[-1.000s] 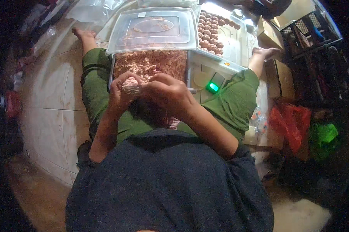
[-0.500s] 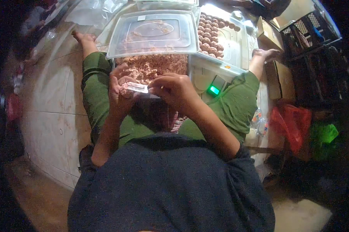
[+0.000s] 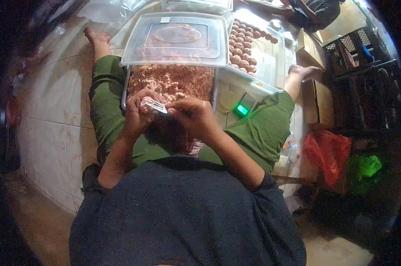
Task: The person scoops ground meat from a container using a fork and places it onto a thin dough wrapper held in their other hand, then rolls and pinches the dough by hand to form a meatball and places it into a large plastic tray.
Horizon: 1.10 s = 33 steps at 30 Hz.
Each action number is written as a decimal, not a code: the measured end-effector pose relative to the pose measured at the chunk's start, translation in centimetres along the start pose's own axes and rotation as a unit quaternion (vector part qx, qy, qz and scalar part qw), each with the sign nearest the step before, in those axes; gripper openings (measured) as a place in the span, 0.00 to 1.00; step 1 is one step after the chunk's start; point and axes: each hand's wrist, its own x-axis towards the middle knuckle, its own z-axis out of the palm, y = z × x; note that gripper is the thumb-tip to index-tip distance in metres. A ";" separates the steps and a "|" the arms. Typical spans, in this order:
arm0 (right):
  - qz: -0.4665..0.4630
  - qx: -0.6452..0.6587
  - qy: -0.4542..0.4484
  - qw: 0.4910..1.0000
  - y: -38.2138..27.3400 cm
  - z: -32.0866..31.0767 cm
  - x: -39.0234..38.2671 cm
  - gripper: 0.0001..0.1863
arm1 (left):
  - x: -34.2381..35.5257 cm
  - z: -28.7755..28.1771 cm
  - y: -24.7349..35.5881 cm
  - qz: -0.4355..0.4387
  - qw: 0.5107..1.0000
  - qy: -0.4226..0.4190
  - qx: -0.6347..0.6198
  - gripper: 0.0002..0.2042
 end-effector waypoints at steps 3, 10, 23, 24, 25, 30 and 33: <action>-0.083 -0.026 0.055 0.995 -0.1 -0.4 0.9 0.07 | -0.1 -0.1 0.2 -0.017 1.000 0.000 -0.009 0.10; -0.093 -0.037 -0.018 0.995 -0.5 -1.9 1.4 0.08 | -0.2 -0.1 0.7 -0.051 0.999 -0.005 -0.008 0.11; -0.066 -0.041 0.063 0.995 4.1 -3.3 2.8 0.11 | 1.2 1.2 1.1 -0.060 0.997 -0.054 -0.012 0.49; -0.114 -0.081 0.070 0.988 3.9 -3.0 3.1 0.14 | 1.3 1.2 0.5 -0.103 0.991 -0.073 -0.049 0.54; -0.149 -0.138 0.019 0.979 4.3 -2.9 3.7 0.22 | 1.1 1.3 -0.3 -0.093 0.990 -0.081 -0.075 0.55; -0.125 -0.131 -0.058 0.982 1.6 -1.4 2.2 0.39 | 0.6 2.7 -2.8 -0.117 0.970 -0.160 -0.141 0.58; -0.175 -0.134 0.031 0.975 4.3 -0.8 2.0 0.39 | 0.8 3.6 -2.8 -0.120 0.955 -0.247 -0.110 0.56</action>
